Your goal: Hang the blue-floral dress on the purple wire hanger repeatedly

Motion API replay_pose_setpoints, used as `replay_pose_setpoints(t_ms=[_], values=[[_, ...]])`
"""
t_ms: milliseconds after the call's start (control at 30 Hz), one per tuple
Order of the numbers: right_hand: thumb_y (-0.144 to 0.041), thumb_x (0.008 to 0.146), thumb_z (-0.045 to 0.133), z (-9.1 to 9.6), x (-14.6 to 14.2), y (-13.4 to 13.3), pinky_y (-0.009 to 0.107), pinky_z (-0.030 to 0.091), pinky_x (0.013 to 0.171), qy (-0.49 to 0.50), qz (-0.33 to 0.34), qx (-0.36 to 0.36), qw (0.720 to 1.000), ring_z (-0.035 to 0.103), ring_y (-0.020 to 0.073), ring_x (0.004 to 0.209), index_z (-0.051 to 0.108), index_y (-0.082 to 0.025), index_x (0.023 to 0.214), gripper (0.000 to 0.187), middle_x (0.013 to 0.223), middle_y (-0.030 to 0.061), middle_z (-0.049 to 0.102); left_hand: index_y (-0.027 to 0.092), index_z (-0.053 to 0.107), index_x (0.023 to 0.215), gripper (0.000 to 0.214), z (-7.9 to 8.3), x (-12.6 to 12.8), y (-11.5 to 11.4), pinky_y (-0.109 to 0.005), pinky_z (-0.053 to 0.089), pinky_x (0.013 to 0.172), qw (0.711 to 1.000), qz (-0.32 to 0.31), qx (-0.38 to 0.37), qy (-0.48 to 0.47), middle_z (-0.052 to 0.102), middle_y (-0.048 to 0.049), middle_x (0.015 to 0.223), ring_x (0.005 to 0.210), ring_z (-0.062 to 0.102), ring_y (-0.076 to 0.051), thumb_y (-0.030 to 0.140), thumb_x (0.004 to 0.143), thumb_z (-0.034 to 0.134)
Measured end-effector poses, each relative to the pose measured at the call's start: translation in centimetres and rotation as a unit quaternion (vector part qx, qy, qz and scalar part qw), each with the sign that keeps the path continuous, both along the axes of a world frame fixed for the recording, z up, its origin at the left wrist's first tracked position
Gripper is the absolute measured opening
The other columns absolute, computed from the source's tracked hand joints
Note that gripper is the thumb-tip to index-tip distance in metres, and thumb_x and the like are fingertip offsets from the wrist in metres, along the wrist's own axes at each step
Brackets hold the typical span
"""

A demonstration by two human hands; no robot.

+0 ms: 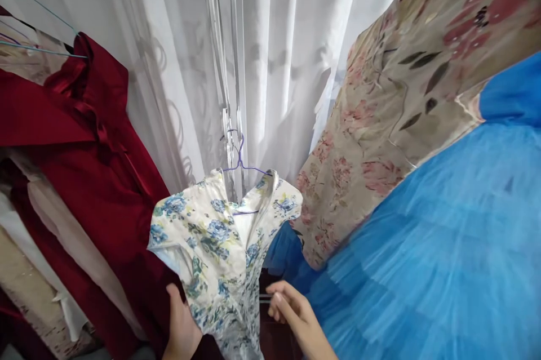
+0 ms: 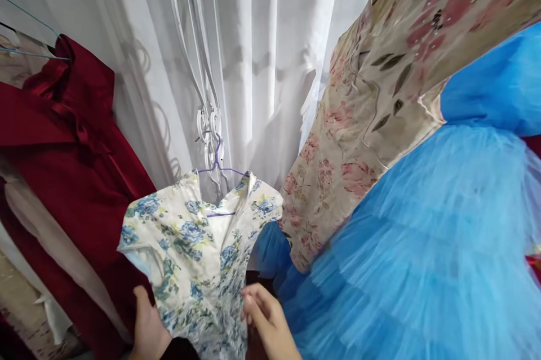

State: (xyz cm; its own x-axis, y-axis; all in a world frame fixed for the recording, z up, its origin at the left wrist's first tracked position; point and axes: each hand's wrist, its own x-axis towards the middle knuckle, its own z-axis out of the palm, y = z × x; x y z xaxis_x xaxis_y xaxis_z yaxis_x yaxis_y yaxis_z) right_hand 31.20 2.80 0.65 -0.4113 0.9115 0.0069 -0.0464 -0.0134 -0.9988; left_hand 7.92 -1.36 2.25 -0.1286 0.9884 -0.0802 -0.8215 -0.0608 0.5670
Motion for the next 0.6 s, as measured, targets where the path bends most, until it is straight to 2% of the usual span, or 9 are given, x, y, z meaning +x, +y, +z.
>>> replay_pose_setpoints(t_ms=[33, 100, 200, 300, 367, 467, 500, 533, 600], values=[[-0.057, 0.093, 0.053, 1.2, -1.8, 0.5, 0.029, 0.042, 0.063, 0.002, 0.013, 0.009, 1.0, 0.052, 0.0177, 0.068, 0.06, -0.019, 0.103, 0.04, 0.076, 0.0021, 0.06, 0.03, 0.065, 0.127, 0.079, -0.2, -0.3, -0.4, -0.052, 0.042, 0.109, 0.996, 0.027, -0.051, 0.068, 0.068, -0.0106, 0.125, 0.132, 0.05, -0.037, 0.077, 0.063, 0.067], [-0.056, 0.094, 0.052, 3.7, -5.3, 1.5, 0.028, 0.043, 0.063, -0.005, 0.011, 0.049, 0.999, 0.051, 0.0175, 0.07, 0.055, -0.021, 0.101, 0.035, 0.081, 0.0017, 0.059, 0.031, 0.066, 0.123, 0.076, -0.5, -0.5, -0.9, -0.049, 0.044, 0.108, 0.962, 0.087, -0.145, 0.214, 0.07, -0.0094, 0.12, 0.128, 0.055, -0.036, 0.06, 0.056, 0.082], [-0.055, 0.094, 0.051, 5.9, -8.9, 2.8, 0.027, 0.039, 0.06, -0.037, -0.014, 0.1, 0.994, 0.047, 0.016, 0.065, 0.048, -0.022, 0.08, 0.036, 0.072, -0.0009, 0.052, 0.026, 0.063, 0.123, 0.075, -0.5, -0.8, -0.5, -0.05, 0.044, 0.108, 0.933, 0.13, -0.173, 0.287, 0.07, -0.0098, 0.118, 0.125, 0.057, -0.038, 0.041, 0.054, 0.086], [-0.053, 0.096, 0.05, 6.1, -10.3, 3.3, 0.026, 0.035, 0.055, -0.075, -0.014, 0.085, 0.993, 0.044, 0.0144, 0.056, 0.044, -0.022, 0.068, 0.042, 0.059, -0.0025, 0.05, 0.023, 0.061, 0.12, 0.061, -0.2, -3.1, 0.7, -0.049, 0.046, 0.105, 0.928, 0.174, -0.147, 0.297, 0.068, -0.01, 0.118, 0.122, 0.058, -0.036, 0.04, 0.064, 0.08], [-0.052, 0.098, 0.045, 5.7, -10.4, 3.0, 0.027, 0.037, 0.057, -0.092, -0.009, 0.076, 0.993, 0.047, 0.0149, 0.053, 0.049, -0.021, 0.068, 0.044, 0.055, -0.0015, 0.054, 0.023, 0.058, 0.117, 0.051, -0.2, -5.2, 1.3, -0.048, 0.047, 0.102, 0.903, 0.242, -0.123, 0.333, 0.066, -0.0093, 0.117, 0.118, 0.06, -0.033, 0.042, 0.072, 0.074], [-0.052, 0.101, 0.039, 4.9, -10.5, 2.1, 0.029, 0.039, 0.061, -0.094, -0.026, 0.088, 0.991, 0.05, 0.016, 0.054, 0.056, -0.019, 0.071, 0.047, 0.053, -0.0006, 0.055, 0.028, 0.053, 0.115, 0.046, -0.8, -6.9, 1.9, -0.046, 0.048, 0.099, 0.822, 0.372, -0.063, 0.428, 0.059, -0.0091, 0.121, 0.116, 0.059, -0.03, 0.042, 0.076, 0.072], [-0.052, 0.1, 0.039, 4.8, -10.6, 1.8, 0.029, 0.04, 0.062, -0.09, -0.033, 0.091, 0.991, 0.05, 0.0161, 0.054, 0.057, -0.019, 0.071, 0.047, 0.053, -0.0006, 0.055, 0.03, 0.052, 0.115, 0.045, -1.1, -6.7, 2.1, -0.045, 0.048, 0.098, 0.793, 0.391, -0.035, 0.465, 0.057, -0.0095, 0.122, 0.116, 0.057, -0.03, 0.041, 0.076, 0.072], [-0.051, 0.1, 0.04, 4.8, -10.7, 1.6, 0.029, 0.04, 0.061, -0.085, -0.041, 0.093, 0.991, 0.05, 0.016, 0.054, 0.057, -0.019, 0.07, 0.047, 0.053, -0.0007, 0.055, 0.031, 0.052, 0.115, 0.043, -1.2, -6.2, 2.3, -0.045, 0.048, 0.097, 0.774, 0.38, -0.002, 0.506, 0.056, -0.0101, 0.122, 0.116, 0.057, -0.03, 0.04, 0.077, 0.071], [-0.049, 0.1, 0.04, 4.9, -11.0, 1.0, 0.028, 0.04, 0.061, -0.072, -0.054, 0.092, 0.992, 0.051, 0.0156, 0.054, 0.057, -0.019, 0.069, 0.047, 0.053, -0.0009, 0.054, 0.03, 0.054, 0.116, 0.037, -1.4, -4.5, 2.7, -0.044, 0.049, 0.095, 0.762, 0.275, 0.072, 0.581, 0.059, -0.0111, 0.119, 0.113, 0.059, -0.028, 0.036, 0.082, 0.067]])
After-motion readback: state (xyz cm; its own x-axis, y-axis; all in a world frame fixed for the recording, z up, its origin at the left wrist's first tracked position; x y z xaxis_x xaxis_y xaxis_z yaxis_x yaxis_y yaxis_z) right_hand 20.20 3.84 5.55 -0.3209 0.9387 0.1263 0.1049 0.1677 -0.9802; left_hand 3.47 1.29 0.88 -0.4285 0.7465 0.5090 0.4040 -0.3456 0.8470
